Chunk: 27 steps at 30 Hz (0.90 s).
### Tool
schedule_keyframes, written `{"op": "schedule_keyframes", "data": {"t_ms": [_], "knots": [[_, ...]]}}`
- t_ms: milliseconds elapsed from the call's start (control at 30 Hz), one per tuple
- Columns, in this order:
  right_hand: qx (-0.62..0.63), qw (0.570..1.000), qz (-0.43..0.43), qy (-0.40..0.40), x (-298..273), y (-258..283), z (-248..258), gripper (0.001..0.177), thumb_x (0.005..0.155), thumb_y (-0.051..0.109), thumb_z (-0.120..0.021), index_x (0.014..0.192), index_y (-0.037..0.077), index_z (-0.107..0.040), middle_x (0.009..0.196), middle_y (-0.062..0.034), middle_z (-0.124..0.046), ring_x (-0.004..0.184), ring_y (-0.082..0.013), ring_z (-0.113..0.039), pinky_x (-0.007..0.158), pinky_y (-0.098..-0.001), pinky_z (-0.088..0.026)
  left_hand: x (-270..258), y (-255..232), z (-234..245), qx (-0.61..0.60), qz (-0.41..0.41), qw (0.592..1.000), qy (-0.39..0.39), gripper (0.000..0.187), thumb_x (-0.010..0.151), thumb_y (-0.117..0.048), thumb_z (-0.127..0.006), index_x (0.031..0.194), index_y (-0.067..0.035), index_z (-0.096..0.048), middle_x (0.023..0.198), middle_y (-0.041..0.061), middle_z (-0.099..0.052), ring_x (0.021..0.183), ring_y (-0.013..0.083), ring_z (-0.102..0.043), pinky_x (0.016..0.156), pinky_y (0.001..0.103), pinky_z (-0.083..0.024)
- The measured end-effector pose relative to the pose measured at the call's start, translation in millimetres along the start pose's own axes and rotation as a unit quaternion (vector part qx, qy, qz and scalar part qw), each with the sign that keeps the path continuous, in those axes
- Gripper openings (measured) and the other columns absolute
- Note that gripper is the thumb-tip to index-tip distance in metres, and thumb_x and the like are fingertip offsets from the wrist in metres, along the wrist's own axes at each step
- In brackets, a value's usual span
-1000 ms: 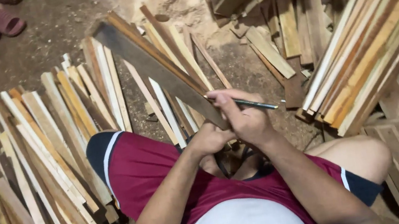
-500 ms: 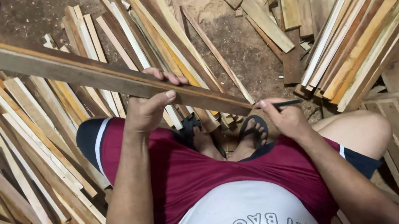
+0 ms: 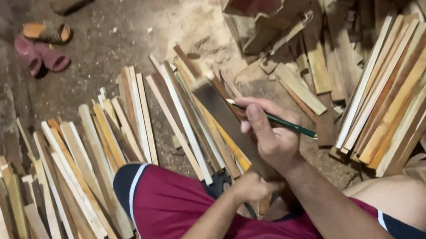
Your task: Marking thin wooden strips with a pencil for sorting or future cutting
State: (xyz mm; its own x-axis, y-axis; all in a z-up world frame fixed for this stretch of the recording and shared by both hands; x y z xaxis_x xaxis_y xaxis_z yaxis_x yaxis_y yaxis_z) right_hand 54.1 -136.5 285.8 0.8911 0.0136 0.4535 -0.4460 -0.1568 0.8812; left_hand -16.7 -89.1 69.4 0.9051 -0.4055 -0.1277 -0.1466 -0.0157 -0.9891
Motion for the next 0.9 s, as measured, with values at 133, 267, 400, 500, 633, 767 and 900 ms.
{"op": "schedule_keyframes", "data": {"t_ms": [133, 267, 400, 500, 633, 767, 900], "knots": [[0.012, 1.0, -0.002, -0.001, 15.3, 10.7, -7.4, 0.026, 0.103, 0.015, -0.058, 0.105, -0.003, -0.077, 0.053, -0.0066, -0.057, 0.05, -0.0063, -0.051, 0.045, -0.0177, -0.047, -1.9, -54.3, -2.4, 0.113, 0.063, 0.991, 0.034, 0.041, 0.088, -0.036, -0.07, 0.105, 0.001, -0.074, 0.1, 0.023, -0.074, 0.104, 0.0378, -0.071, 0.099, 0.049, -0.055], [-0.038, 0.998, -0.037, 0.031, -2.6, -14.7, 4.0, 0.019, 0.1, 0.011, -0.063, 0.102, 0.0, -0.079, 0.057, -0.007, -0.063, 0.058, -0.0077, -0.062, 0.057, -0.0202, -0.056, -2.9, -33.5, 12.3, 0.18, 0.148, 0.972, 0.04, 0.05, 0.084, -0.042, -0.063, 0.103, 0.003, -0.075, 0.104, 0.029, -0.073, 0.106, 0.0419, -0.069, 0.103, 0.053, -0.051], [-0.106, 0.972, -0.187, 0.099, -49.7, -65.4, 36.8, 0.018, 0.098, 0.013, -0.063, 0.098, 0.005, -0.08, 0.055, -0.005, -0.061, 0.054, -0.0074, -0.058, 0.055, -0.0273, -0.061, -1.5, -66.9, 47.6, 0.002, 0.151, 0.986, -0.074, 0.041, 0.071, -0.011, -0.076, 0.111, -0.001, -0.071, 0.1, 0.016, -0.075, 0.09, 0.0275, -0.076, 0.082, 0.037, -0.066], [-0.174, 0.96, -0.199, 0.097, -85.6, -98.3, 88.2, 0.016, 0.098, 0.013, -0.067, 0.1, 0.009, -0.082, 0.08, -0.0132, -0.077, 0.07, -0.0131, -0.065, 0.063, -0.0347, -0.061, 13.8, -64.2, 73.2, -0.179, -0.182, 0.966, -0.025, 0.04, 0.082, 0.006, -0.079, 0.112, -0.004, -0.054, 0.107, 0.02, -0.072, 0.104, 0.0274, -0.071, 0.094, 0.04, -0.057], [-0.203, 0.954, -0.211, 0.067, -112.2, -122.3, 157.5, 0.016, 0.1, 0.01, -0.067, 0.102, 0.003, -0.081, 0.089, -0.019, -0.077, 0.081, -0.0226, -0.07, 0.069, -0.0418, -0.061, 6.4, -76.3, 100.4, -0.272, -0.206, 0.938, -0.063, 0.041, 0.08, 0.007, -0.079, 0.106, -0.005, -0.05, 0.102, 0.022, -0.069, 0.109, 0.0349, -0.069, 0.101, 0.048, -0.053], [-0.322, 0.913, -0.233, 0.091, -118.0, -113.2, 194.6, 0.021, 0.103, 0.016, -0.063, 0.095, 0.009, -0.08, 0.082, -0.0131, -0.076, 0.073, -0.0204, -0.069, 0.07, -0.0417, -0.059, 5.8, -74.2, 108.2, -0.279, -0.174, 0.94, -0.089, 0.045, 0.079, 0.01, -0.078, 0.11, -0.005, -0.049, 0.103, 0.023, -0.068, 0.11, 0.0347, -0.069, 0.1, 0.045, -0.053], [-0.279, 0.94, -0.172, 0.098, -111.4, -121.9, 177.9, 0.027, 0.108, 0.016, -0.053, 0.121, 0.005, -0.074, 0.094, -0.0196, -0.076, 0.093, -0.0315, -0.072, 0.085, -0.0458, -0.056, 26.7, -61.2, 90.0, -0.312, -0.134, 0.939, -0.057, 0.052, 0.078, 0.005, -0.079, 0.121, -0.003, -0.051, 0.104, 0.027, -0.072, 0.104, 0.0354, -0.072, 0.085, 0.04, -0.059]]}}
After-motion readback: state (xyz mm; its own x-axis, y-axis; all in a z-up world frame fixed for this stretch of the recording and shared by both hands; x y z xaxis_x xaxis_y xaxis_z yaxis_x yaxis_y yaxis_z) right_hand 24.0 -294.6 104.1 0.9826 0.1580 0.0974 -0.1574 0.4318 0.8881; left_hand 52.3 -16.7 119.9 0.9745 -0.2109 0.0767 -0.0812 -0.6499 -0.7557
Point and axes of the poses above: each hand's wrist, its own x-axis towards the middle knuckle, its own z-axis out of the back of the hand, y = z × x, the point moved 5 cm from there along x, towards the middle knuckle
